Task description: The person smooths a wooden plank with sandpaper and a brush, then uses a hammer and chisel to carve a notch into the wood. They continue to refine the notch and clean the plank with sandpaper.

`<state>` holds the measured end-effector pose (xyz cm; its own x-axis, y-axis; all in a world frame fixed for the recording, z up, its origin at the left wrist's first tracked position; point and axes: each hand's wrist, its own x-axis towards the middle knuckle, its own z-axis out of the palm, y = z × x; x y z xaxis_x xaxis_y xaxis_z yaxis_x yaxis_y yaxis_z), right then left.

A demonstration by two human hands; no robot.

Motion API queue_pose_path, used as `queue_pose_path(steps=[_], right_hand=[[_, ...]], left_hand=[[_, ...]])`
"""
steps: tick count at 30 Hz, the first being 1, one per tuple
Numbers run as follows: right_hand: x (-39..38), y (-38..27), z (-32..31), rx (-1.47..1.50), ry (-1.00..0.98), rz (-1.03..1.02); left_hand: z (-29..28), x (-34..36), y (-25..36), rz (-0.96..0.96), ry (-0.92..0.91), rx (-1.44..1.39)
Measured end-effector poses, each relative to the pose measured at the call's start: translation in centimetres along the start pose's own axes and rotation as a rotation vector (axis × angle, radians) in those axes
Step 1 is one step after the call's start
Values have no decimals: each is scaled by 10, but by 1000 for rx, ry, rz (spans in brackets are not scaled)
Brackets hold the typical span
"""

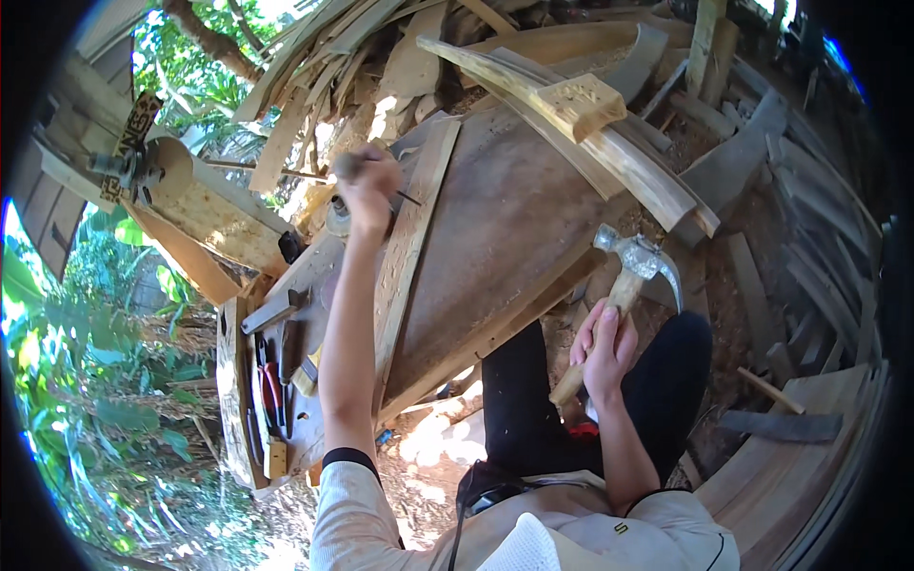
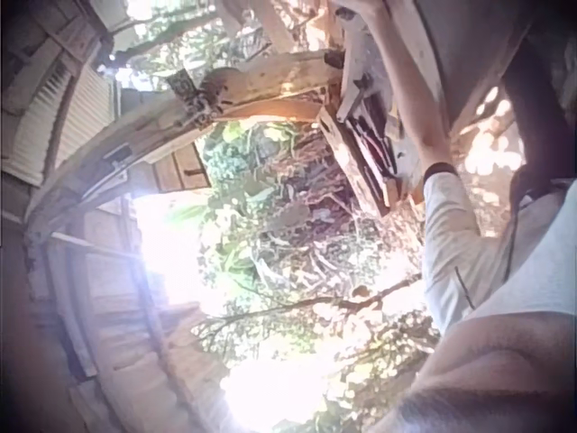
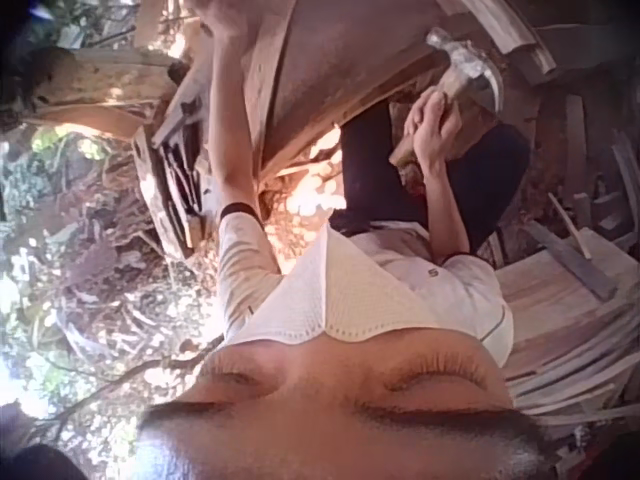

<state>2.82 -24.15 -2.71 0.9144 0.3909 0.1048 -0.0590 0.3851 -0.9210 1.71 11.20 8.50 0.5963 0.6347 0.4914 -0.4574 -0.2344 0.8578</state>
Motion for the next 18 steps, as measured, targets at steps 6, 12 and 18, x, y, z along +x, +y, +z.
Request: queue_pose_path(steps=[6, 12, 18], right_hand=[[3, -6, -11, 65, -9, 18], [3, -12, -16, 77, -32, 20], [2, -20, -15, 51, -49, 12]], left_hand=[[-10, 7, 53, -2, -159, -217], [32, -33, 105, 144, -267, 32], [57, -85, 90, 466, -513, 461]])
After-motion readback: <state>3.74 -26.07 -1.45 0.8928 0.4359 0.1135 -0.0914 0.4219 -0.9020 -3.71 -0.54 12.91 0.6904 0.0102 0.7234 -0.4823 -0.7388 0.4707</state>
